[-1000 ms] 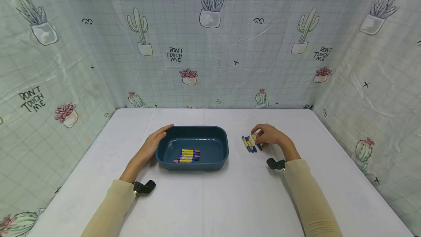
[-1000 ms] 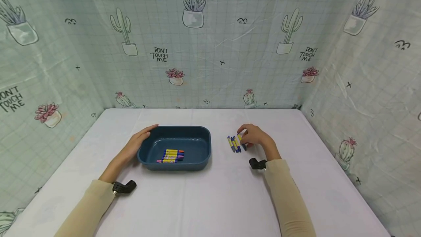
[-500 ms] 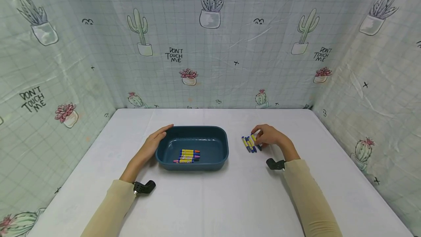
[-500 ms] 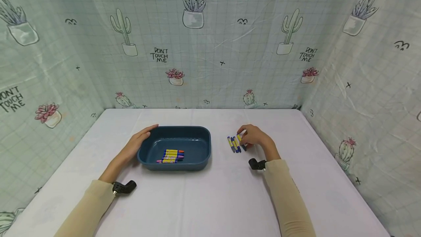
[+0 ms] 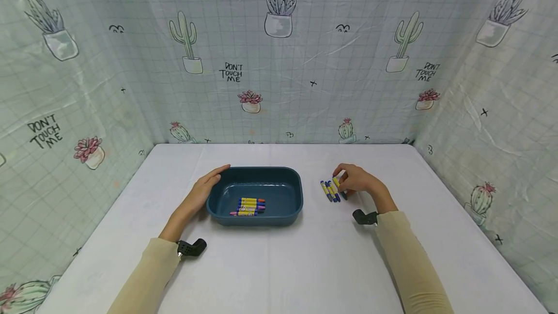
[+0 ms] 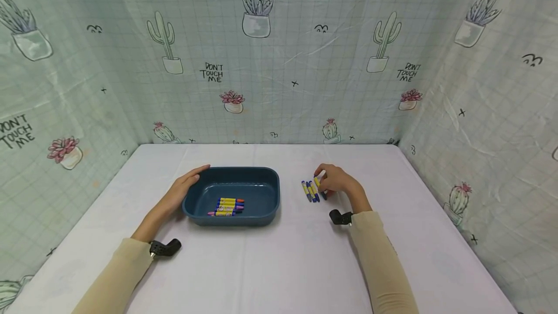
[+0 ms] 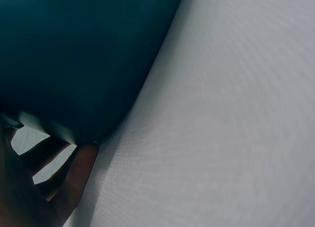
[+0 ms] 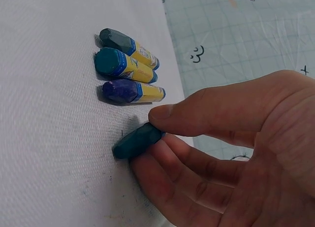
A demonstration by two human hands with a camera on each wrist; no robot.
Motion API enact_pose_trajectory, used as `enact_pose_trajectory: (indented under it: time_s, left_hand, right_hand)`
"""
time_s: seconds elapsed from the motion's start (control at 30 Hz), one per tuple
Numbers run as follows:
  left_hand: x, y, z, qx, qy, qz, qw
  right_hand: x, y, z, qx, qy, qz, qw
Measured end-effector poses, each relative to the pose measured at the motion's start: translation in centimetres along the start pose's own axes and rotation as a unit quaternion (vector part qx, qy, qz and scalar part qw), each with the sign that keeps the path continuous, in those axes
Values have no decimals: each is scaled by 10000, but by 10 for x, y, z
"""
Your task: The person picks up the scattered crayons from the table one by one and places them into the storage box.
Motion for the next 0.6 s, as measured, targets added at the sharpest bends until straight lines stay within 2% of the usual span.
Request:
enact_pose_trajectory:
  time_s: [0.6]
  left_hand:
    - [1, -1, 1, -31, 45, -88, 9999]
  right_hand:
    - [1, 0, 0, 47, 18, -100, 9999]
Point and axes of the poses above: each hand's wrist, its own z-axis towards the middle knuckle, its own y-axis out of the back of the hand, x = y × z, the point moved 8 cm from there along z, towards the middle knuckle, and after that the axes turned 4 degrees about -x, right-handed, at the moved point
